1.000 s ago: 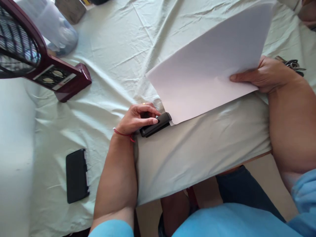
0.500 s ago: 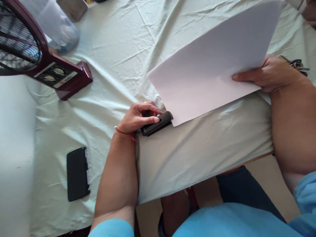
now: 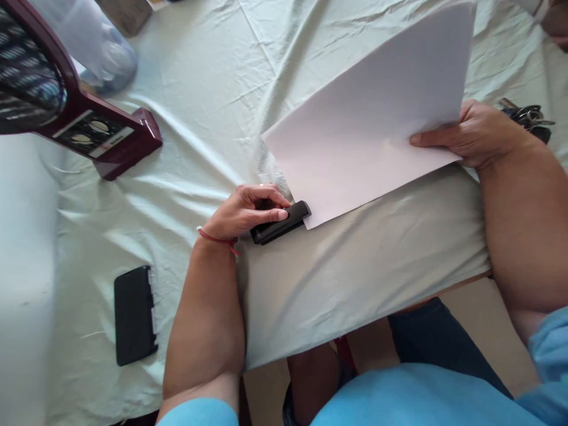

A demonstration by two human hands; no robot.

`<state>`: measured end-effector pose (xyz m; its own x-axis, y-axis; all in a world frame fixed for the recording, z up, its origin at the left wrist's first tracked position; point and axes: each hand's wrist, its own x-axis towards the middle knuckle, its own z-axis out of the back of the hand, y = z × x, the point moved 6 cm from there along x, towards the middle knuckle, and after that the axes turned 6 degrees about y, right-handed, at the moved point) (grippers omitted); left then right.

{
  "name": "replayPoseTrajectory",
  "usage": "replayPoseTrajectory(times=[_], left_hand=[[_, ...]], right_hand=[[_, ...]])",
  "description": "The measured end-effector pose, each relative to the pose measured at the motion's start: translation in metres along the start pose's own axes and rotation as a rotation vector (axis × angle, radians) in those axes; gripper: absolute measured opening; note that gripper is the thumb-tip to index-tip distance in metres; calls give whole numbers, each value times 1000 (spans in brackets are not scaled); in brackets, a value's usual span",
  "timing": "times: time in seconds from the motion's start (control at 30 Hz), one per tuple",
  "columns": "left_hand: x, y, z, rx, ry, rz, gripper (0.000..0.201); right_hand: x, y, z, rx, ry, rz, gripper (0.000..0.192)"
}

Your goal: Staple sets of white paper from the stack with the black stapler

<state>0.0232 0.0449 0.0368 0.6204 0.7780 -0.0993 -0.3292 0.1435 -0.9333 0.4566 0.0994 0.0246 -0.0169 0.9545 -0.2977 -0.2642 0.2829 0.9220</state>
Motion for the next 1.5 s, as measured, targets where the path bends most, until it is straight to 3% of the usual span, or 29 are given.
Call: replayPoseTrajectory(times=[0.43, 0.63, 0.77, 1.03, 1.13, 1.3, 1.5], left_hand=[[0, -5, 0, 22, 26, 50, 35], [3, -15, -2, 94, 100, 201, 32], [4, -24, -6, 131, 158, 355, 30], [14, -49, -7, 359, 249, 401, 28], [8, -46, -10, 331, 185, 396, 25], [-24, -25, -21, 58, -76, 383, 33], [-54, -2, -19, -72, -339, 237, 47]], right_hand=[[3, 0, -1, 21, -22, 0, 30], [2, 0, -6, 16, -11, -62, 22], [8, -2, -11, 75, 28, -22, 26], [15, -8, -17, 196, 73, -3, 31], [18, -10, -20, 278, 88, 12, 38], [22, -9, -33, 344, 65, 72, 26], [24, -5, -44, 503, -73, 179, 28]])
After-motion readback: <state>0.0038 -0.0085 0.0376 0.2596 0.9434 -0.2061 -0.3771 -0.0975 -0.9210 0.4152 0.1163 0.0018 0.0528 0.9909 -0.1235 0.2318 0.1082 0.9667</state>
